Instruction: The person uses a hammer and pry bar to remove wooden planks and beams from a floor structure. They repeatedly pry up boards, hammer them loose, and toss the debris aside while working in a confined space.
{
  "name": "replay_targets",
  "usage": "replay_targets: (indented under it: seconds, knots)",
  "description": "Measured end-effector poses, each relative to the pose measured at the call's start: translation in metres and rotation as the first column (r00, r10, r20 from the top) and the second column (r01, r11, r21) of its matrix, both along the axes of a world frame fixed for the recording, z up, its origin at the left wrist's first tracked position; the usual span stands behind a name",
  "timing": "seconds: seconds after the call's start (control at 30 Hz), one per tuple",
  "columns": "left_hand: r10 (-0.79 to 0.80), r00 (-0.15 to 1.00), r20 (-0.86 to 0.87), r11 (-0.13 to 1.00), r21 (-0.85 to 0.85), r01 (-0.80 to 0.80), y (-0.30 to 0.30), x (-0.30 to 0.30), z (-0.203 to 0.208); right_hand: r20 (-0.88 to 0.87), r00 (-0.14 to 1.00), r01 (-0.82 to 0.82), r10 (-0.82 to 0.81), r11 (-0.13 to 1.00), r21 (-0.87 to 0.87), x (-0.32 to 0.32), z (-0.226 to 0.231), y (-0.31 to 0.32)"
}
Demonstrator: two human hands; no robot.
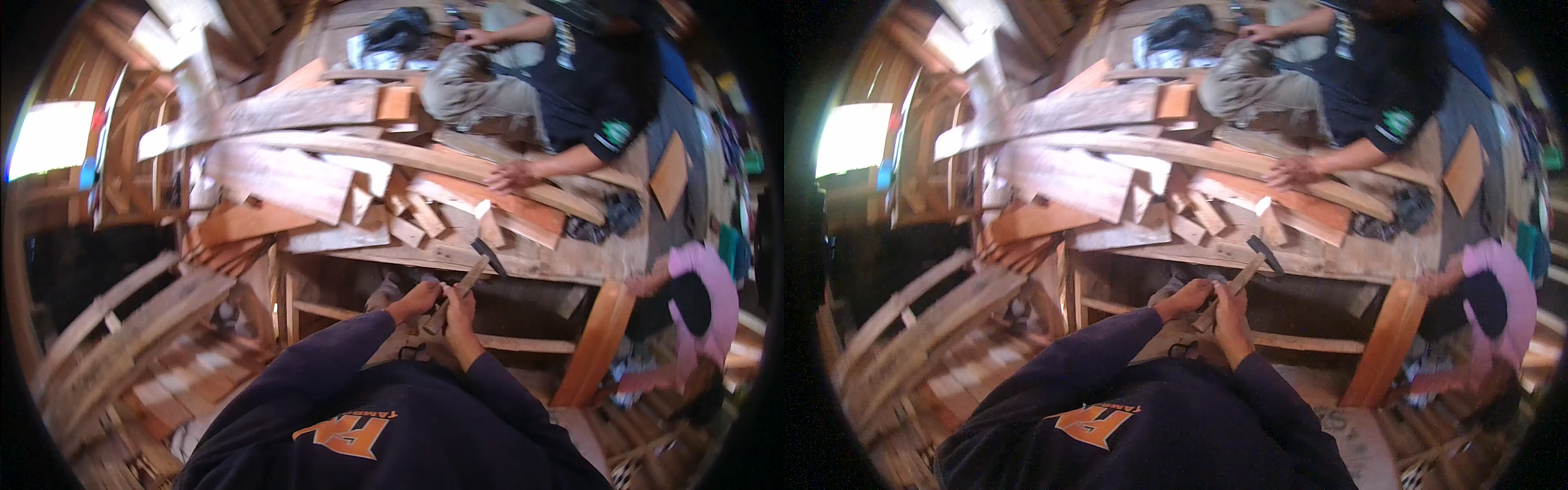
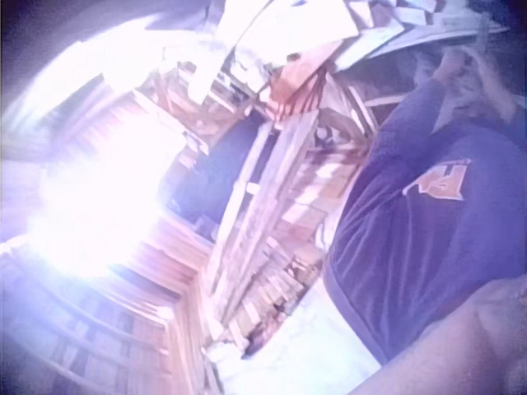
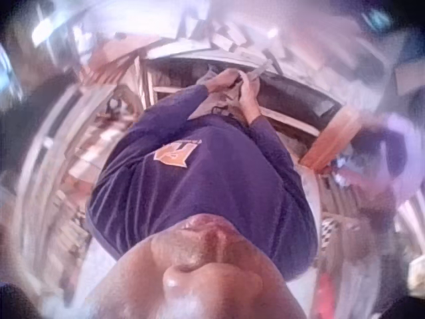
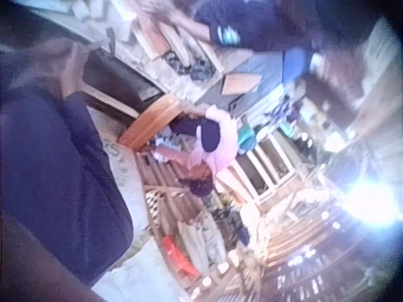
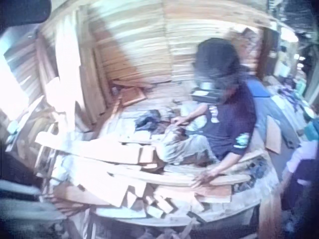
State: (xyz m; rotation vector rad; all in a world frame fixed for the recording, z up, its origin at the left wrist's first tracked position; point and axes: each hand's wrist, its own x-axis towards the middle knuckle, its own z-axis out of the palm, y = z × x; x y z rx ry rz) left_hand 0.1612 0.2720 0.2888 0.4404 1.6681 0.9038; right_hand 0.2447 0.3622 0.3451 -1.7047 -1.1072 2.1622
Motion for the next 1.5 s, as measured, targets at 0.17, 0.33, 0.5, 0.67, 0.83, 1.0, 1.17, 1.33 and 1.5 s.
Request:
replay_targets:
  seconds: [0.17,0.33,0.5,0.67,0.83,1.0,1.17,1.33,1.5]
  knots:
    - [0.265,0.963,-0.053,0.964,-0.022,-0.266,-0.037,0.011,-0.019,-0.115,0.985,-0.148,0.129,0.973,-0.178,-0.014,0.007,-0.012]
    - [0.544,0.839,-0.018,0.820,-0.200,-0.536,-0.072,-0.010,0.021,-0.108,0.884,-0.467,0.456,0.874,-0.132,-0.021,0.003,-0.022]
    - [0.650,0.658,-0.380,0.608,-0.260,-0.750,-0.156,0.007,-0.015,-0.110,0.749,-0.656,0.653,0.709,-0.260,-0.039,0.009,-0.030]
    - [0.804,0.333,-0.492,0.135,-0.395,-0.909,-0.242,0.039,-0.052,-0.047,0.492,-0.824,0.869,0.448,-0.347,-0.070,0.026,-0.041]
    - [0.814,0.406,-0.415,0.143,-0.534,-0.833,-0.312,0.084,-0.090,-0.018,0.365,-0.847,0.931,0.324,-0.421,-0.098,0.028,-0.069]
    - [0.942,0.255,-0.219,0.066,-0.624,-0.779,-0.333,0.131,-0.153,0.022,0.107,-0.931,0.994,0.108,-0.349,-0.124,0.016,-0.118]
    - [0.980,0.038,-0.196,-0.086,-0.585,-0.806,-0.331,0.134,-0.205,0.121,-0.197,-0.944,0.973,-0.155,-0.290,-0.161,0.001,-0.194]
    - [0.988,-0.155,0.017,-0.111,-0.623,-0.775,-0.353,0.124,-0.222,0.182,-0.685,-0.727,0.706,-0.678,-0.110,-0.196,-0.044,-0.276]
    - [0.976,-0.204,0.079,-0.118,-0.593,-0.797,-0.353,0.113,-0.241,0.408,-0.897,0.007,0.169,-0.919,0.395,-0.222,-0.114,-0.369]
